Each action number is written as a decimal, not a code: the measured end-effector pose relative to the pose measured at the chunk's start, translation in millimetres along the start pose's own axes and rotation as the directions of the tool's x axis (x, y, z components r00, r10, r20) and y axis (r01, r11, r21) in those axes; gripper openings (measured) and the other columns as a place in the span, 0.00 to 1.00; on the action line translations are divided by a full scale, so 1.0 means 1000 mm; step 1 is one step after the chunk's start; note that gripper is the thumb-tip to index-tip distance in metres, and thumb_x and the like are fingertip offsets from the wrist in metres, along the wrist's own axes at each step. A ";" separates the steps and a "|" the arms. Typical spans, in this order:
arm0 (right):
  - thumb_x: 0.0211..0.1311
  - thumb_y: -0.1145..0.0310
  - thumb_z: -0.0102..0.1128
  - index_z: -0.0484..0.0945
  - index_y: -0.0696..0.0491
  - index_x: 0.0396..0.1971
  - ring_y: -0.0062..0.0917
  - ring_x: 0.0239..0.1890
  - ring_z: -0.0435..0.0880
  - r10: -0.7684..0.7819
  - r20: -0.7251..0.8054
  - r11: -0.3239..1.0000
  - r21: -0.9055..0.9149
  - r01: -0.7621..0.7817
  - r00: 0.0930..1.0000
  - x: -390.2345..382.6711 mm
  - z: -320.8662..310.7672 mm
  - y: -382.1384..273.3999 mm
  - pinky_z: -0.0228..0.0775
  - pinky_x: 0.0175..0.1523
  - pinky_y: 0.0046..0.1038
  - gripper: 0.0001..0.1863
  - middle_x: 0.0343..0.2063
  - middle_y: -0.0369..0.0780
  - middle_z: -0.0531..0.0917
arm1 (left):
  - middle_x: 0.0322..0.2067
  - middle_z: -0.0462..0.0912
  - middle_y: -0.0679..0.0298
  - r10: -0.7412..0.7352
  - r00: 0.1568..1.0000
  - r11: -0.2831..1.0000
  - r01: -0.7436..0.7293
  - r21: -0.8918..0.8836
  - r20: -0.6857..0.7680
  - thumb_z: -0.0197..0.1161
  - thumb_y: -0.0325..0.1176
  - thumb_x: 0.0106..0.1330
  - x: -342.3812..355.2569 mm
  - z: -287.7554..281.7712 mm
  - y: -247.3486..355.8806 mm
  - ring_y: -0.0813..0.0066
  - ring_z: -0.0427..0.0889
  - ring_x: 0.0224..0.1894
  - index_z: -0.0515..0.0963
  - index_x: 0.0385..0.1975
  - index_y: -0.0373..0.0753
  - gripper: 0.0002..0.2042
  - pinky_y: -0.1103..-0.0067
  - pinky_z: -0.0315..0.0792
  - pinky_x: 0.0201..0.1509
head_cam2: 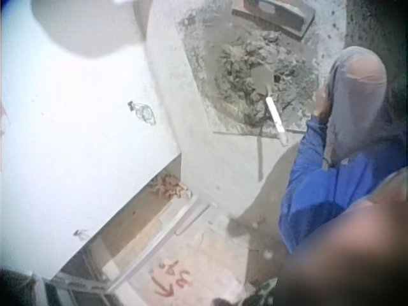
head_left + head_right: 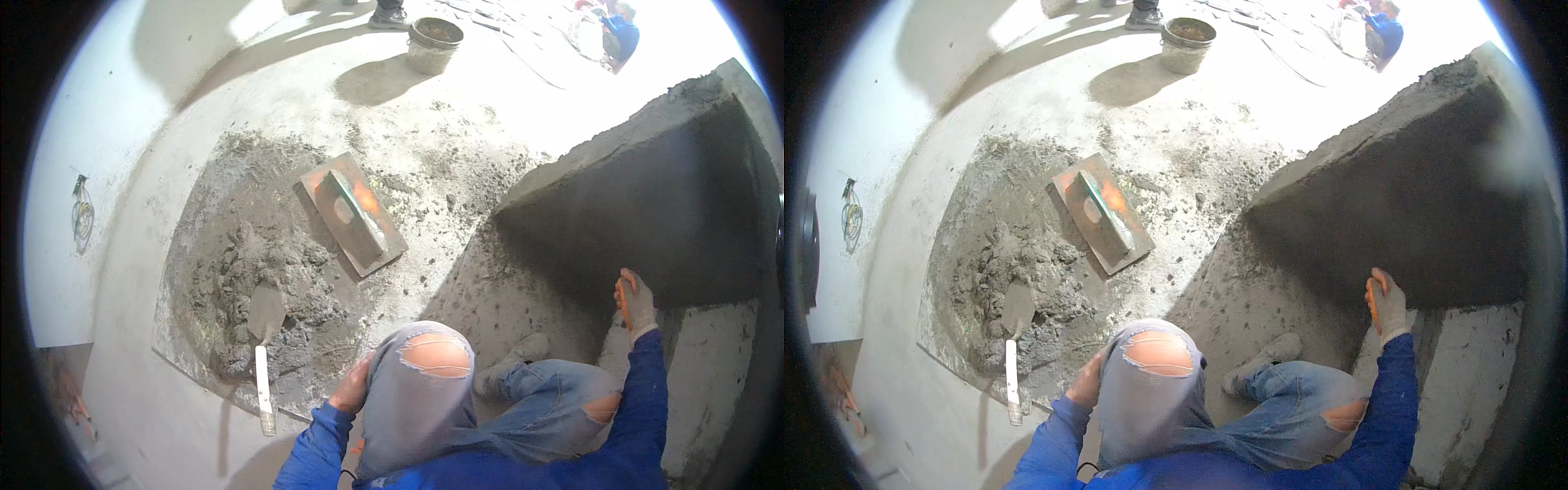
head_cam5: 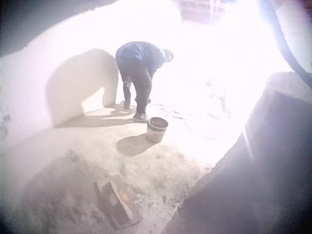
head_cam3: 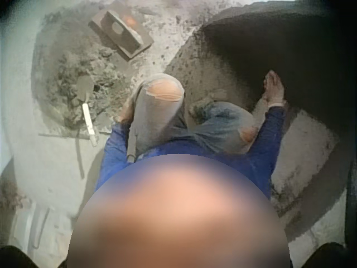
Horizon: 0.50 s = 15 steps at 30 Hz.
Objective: The person scoops wet plaster from a pile on the floor using a trowel and applies it to a wall section. They then use a large rectangular float to smooth and level the plaster on the wall surface.
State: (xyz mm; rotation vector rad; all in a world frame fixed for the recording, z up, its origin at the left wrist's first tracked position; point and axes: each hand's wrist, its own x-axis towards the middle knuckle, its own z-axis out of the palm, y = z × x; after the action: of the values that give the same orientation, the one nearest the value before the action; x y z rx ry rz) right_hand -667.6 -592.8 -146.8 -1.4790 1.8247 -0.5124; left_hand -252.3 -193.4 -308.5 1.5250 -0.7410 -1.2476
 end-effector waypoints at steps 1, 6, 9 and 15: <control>0.66 0.66 0.58 0.74 0.55 0.56 0.18 0.32 0.79 -0.074 0.019 0.986 -0.147 0.076 0.997 0.002 0.015 -0.015 0.71 0.37 0.20 0.20 0.42 0.39 0.82 | 0.56 0.74 0.47 -0.052 0.997 0.969 0.063 -0.241 0.050 0.53 0.45 0.71 -0.004 -0.006 0.007 0.59 0.74 0.58 0.70 0.57 0.27 0.26 0.71 0.63 0.65; 0.66 0.66 0.58 0.73 0.55 0.59 0.24 0.51 0.81 -0.257 0.260 0.867 -0.363 0.341 0.931 -0.005 0.078 -0.044 0.70 0.56 0.23 0.22 0.55 0.42 0.79 | 0.52 0.75 0.40 0.354 0.934 0.645 -0.214 -0.734 0.039 0.65 0.35 0.63 -0.024 -0.051 0.107 0.46 0.77 0.55 0.72 0.54 0.29 0.22 0.59 0.76 0.55; 0.66 0.64 0.58 0.73 0.53 0.59 0.28 0.57 0.78 -0.085 0.410 0.896 -0.367 0.250 0.908 -0.013 0.094 -0.041 0.66 0.62 0.25 0.22 0.54 0.42 0.80 | 0.55 0.73 0.41 0.495 0.616 0.795 -0.036 -0.606 0.613 0.68 0.26 0.60 -0.027 -0.071 0.164 0.51 0.81 0.51 0.74 0.57 0.36 0.23 0.69 0.81 0.49; 0.66 0.61 0.58 0.73 0.52 0.59 0.29 0.53 0.80 -0.067 0.370 0.845 -0.473 0.250 0.927 -0.009 0.097 -0.033 0.68 0.59 0.26 0.23 0.52 0.42 0.81 | 0.29 0.77 0.53 0.477 0.394 0.861 -0.030 -0.508 0.786 0.66 0.30 0.62 -0.047 0.010 0.169 0.55 0.78 0.32 0.80 0.28 0.34 0.06 0.73 0.72 0.33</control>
State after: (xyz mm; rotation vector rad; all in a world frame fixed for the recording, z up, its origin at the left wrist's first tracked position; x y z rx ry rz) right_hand -573.0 -579.6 -185.5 -1.9487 1.6284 0.1834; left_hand -254.1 -208.7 -132.9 0.2060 -1.2301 -1.8145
